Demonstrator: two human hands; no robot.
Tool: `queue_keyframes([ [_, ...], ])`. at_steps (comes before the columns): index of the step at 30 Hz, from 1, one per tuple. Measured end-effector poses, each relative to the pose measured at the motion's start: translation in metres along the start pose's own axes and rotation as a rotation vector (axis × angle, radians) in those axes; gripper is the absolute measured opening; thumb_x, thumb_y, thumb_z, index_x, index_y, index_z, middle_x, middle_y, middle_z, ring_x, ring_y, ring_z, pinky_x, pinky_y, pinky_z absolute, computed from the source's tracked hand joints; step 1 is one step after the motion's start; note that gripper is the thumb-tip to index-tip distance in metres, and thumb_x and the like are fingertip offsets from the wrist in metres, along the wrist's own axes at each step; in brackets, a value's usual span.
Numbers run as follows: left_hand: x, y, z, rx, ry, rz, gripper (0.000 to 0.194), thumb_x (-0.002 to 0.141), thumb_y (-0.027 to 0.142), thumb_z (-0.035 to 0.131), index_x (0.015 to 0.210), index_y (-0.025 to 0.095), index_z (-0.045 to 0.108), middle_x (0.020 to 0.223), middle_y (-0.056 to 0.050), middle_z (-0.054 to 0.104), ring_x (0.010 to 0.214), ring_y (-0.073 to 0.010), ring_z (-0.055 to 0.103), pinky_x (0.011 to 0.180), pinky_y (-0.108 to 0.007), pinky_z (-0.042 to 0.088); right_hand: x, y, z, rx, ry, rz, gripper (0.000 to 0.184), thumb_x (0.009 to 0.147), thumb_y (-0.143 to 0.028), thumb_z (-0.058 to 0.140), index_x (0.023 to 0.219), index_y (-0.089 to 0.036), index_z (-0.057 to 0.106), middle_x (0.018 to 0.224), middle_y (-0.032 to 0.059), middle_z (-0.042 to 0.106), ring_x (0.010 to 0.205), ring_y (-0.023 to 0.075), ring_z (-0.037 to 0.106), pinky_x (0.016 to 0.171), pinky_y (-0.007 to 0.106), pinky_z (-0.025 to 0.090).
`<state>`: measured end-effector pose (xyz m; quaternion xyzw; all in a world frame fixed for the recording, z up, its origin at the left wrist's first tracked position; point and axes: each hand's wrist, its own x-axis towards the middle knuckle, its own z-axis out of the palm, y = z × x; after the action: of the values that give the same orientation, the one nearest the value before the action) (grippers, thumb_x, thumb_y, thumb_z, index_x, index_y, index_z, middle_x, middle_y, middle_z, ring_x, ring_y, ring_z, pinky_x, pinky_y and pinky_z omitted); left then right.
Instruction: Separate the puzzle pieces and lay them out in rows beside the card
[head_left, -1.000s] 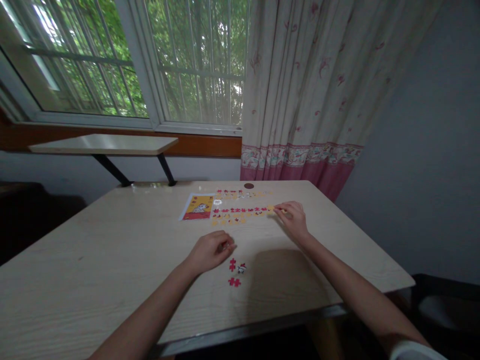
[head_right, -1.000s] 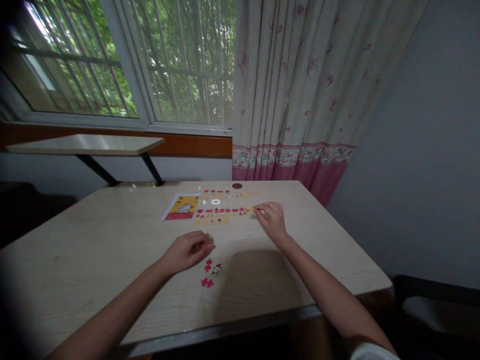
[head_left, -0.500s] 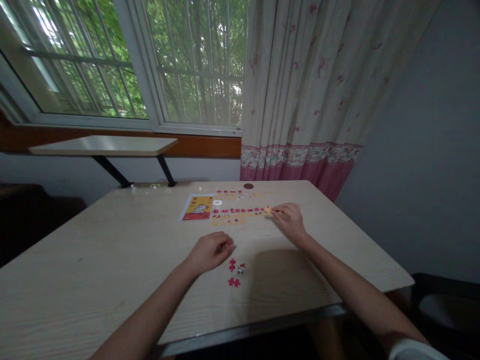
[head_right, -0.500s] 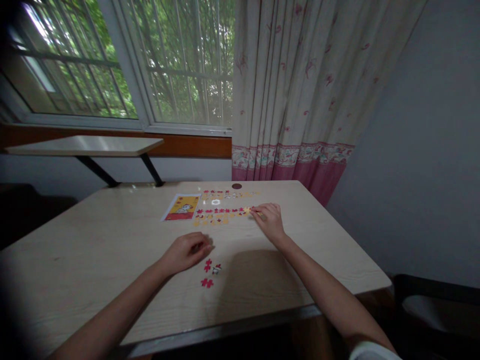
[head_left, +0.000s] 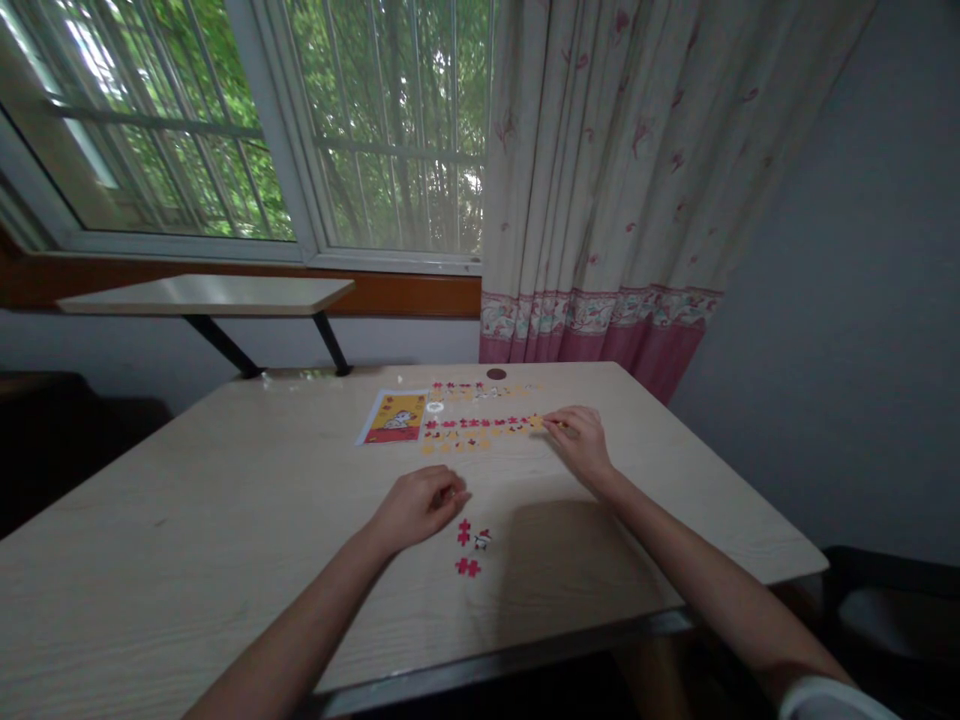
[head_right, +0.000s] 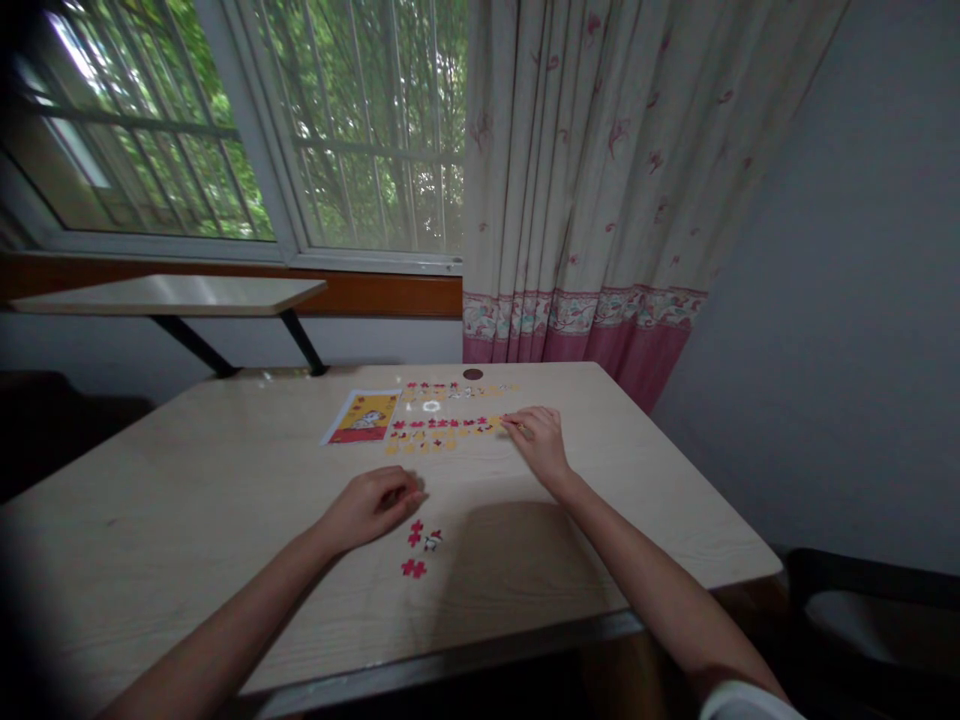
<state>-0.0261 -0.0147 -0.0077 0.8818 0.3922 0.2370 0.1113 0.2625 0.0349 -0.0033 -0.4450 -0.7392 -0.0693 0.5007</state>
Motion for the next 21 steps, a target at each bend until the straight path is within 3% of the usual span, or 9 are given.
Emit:
queue_keyframes([
  [4,0.000,0.002,-0.002,0.002,-0.005,-0.007,0.026,0.086,0.035,0.042,0.075,0.017,0.057,0.067,-0.001,0.055,0.060,-0.0116,0.049,0.056,-0.022,0.036,0.018,0.029,0.009,0.141,-0.054,0.223,0.022,0.077,-0.036,0.058,0.079,-0.017,0.068,0.080,0.0052,0.066,0.065,0.0138,0.055,0.066,0.030,0.043],
  [7,0.000,0.003,-0.004,0.008,-0.002,-0.009,0.026,0.086,0.034,0.042,0.074,0.017,0.057,0.066,0.000,0.055,0.060,-0.0115,0.049,0.056,-0.022,0.035,0.033,0.067,0.024,0.116,-0.213,0.448,0.026,0.074,-0.037,0.058,0.081,-0.014,0.069,0.075,0.0052,0.066,0.061,0.0136,0.055,0.058,0.027,0.043],
  [13,0.000,0.004,-0.005,0.036,-0.010,-0.027,0.027,0.086,0.035,0.043,0.073,0.017,0.057,0.065,0.000,0.055,0.059,-0.0115,0.049,0.055,-0.022,0.034,0.044,0.118,0.049,0.038,-0.353,0.505,0.021,0.069,-0.032,0.064,0.076,-0.013,0.069,0.066,0.0043,0.066,0.059,0.0133,0.057,0.054,0.023,0.041],
  [21,0.000,0.004,-0.004,0.020,-0.002,-0.019,0.026,0.086,0.034,0.043,0.074,0.016,0.058,0.067,-0.001,0.056,0.060,-0.0112,0.049,0.055,-0.021,0.035,0.045,0.126,0.063,-0.135,-0.437,0.503,0.015,0.070,-0.026,0.061,0.081,-0.019,0.069,0.076,0.0029,0.069,0.069,0.0141,0.060,0.062,0.022,0.042],
])
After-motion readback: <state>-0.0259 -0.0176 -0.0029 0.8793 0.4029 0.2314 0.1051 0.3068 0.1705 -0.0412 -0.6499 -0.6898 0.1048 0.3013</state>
